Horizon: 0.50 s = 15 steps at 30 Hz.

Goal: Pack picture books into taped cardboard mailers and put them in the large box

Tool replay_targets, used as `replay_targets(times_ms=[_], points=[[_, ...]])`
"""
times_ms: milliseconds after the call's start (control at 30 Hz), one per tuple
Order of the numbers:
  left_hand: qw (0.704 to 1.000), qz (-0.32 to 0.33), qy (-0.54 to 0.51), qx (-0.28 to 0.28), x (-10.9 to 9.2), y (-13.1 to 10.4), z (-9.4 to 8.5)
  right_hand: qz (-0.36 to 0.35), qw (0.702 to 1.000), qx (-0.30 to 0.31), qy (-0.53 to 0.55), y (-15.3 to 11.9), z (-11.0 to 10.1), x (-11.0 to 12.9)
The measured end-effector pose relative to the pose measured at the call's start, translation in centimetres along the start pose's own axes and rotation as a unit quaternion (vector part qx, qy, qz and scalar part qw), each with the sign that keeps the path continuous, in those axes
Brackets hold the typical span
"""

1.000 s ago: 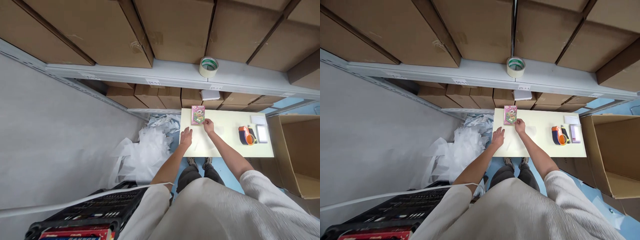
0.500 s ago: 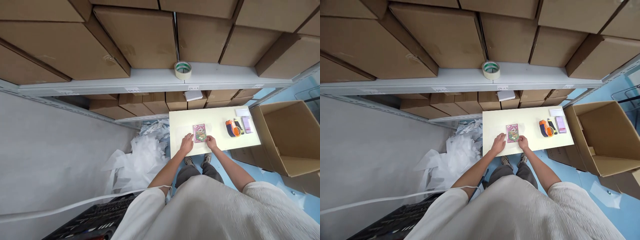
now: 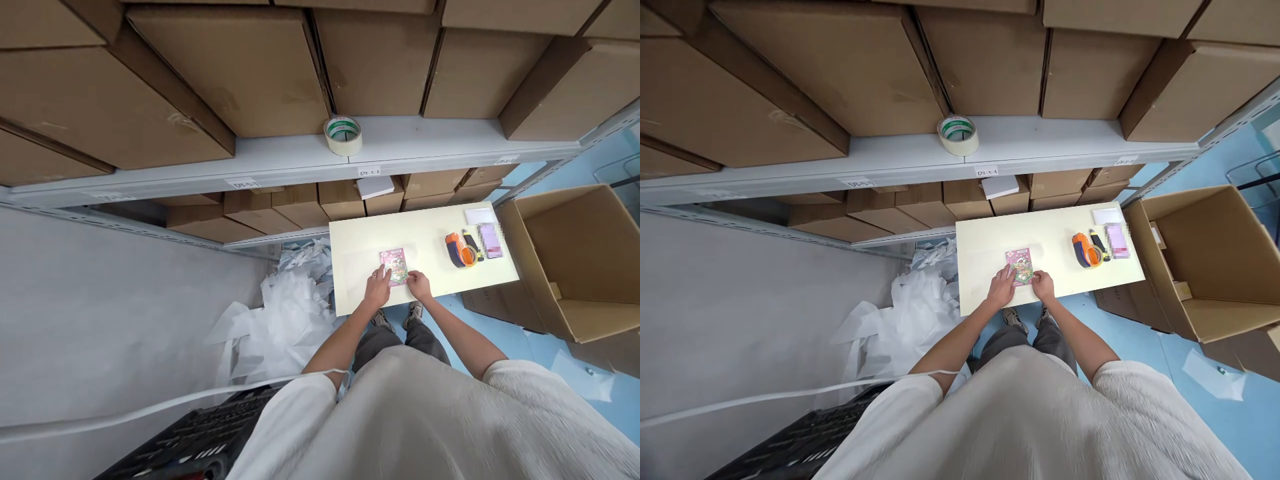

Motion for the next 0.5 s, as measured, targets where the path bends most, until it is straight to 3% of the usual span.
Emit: replay_targets(times_ms=[167,400,500], points=[[1.000,-0.006,0.012,0.001,-0.1,0.2,-0.1,0.033,0.996,-0.078,0.030,2.4,-1.6,-0.8],[1.000,0.006,0.017,-0.007,-0.2,0.3,-0.1,0.119,0.988,-0.040,0.093,4.6,-1.2,-0.7],[1.000,0.010,0.022,-0.009,-0.2,0.3,0.3,0.083,0.994,-0.056,0.040,4.7,-1.0,-0.1]])
Point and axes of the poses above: each hand's wrist, its own y-axis towards the middle knuckle, its own z-axis out of the palm, x = y × z, the point moved 4 cm from there along y, towards the middle knuckle, and after that the axes turned 3 degrees about -z, right-handed, at the moved point
